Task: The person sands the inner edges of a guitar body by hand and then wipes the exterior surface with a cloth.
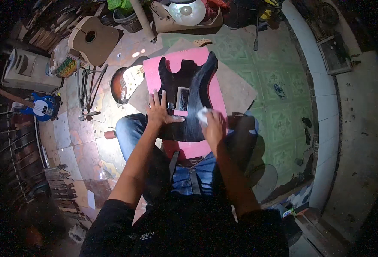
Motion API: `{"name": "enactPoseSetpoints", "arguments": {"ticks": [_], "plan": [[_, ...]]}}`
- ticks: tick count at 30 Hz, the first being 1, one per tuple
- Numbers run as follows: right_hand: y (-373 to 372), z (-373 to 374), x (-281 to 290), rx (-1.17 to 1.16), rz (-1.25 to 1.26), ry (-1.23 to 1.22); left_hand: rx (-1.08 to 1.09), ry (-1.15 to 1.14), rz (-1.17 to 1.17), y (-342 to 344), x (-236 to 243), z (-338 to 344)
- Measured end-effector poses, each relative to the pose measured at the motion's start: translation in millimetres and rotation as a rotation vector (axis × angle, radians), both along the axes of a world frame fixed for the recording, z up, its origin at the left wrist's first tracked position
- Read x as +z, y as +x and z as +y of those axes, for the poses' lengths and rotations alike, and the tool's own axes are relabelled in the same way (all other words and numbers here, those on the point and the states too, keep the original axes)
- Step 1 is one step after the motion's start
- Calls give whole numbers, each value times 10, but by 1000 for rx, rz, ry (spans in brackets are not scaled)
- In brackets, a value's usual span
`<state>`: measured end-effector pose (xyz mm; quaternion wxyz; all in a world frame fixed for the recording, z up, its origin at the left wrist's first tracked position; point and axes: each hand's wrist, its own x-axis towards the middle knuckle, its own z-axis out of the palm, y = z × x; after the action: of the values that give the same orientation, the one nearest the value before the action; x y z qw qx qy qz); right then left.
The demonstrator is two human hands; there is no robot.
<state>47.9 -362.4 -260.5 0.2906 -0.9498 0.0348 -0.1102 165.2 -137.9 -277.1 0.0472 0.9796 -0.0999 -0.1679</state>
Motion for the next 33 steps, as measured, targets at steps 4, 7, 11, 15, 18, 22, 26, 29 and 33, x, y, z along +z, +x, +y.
{"name": "enactPoseSetpoints", "arguments": {"ticks": [4,7,11,15,18,22,26,29,33], "plan": [[154,39,-63,-48,35,54,4,-7,45,24,5,36],[-544,349,-61,35,82,8,-17,23,132,43,13,138],[-575,267,-68,49,151,-13,-56,15,125,50,43,61],[-31,111,-123,-14,41,-1,-119,-146,-1,-92,-70,266],[-161,289,-184,-128,58,-105,-265,-109,-30,-370,-92,360],[-562,617,-39,148,189,-48,-335,25,-203,-693,-327,526],[-82,145,-220,-40,133,-77,-288,-62,-218,-768,-259,374],[215,218,-74,-176,63,-92,-273,18,-198,-772,-287,404],[-359,917,-212,91,116,-132,-282,96,-272,-782,-464,488]]}}
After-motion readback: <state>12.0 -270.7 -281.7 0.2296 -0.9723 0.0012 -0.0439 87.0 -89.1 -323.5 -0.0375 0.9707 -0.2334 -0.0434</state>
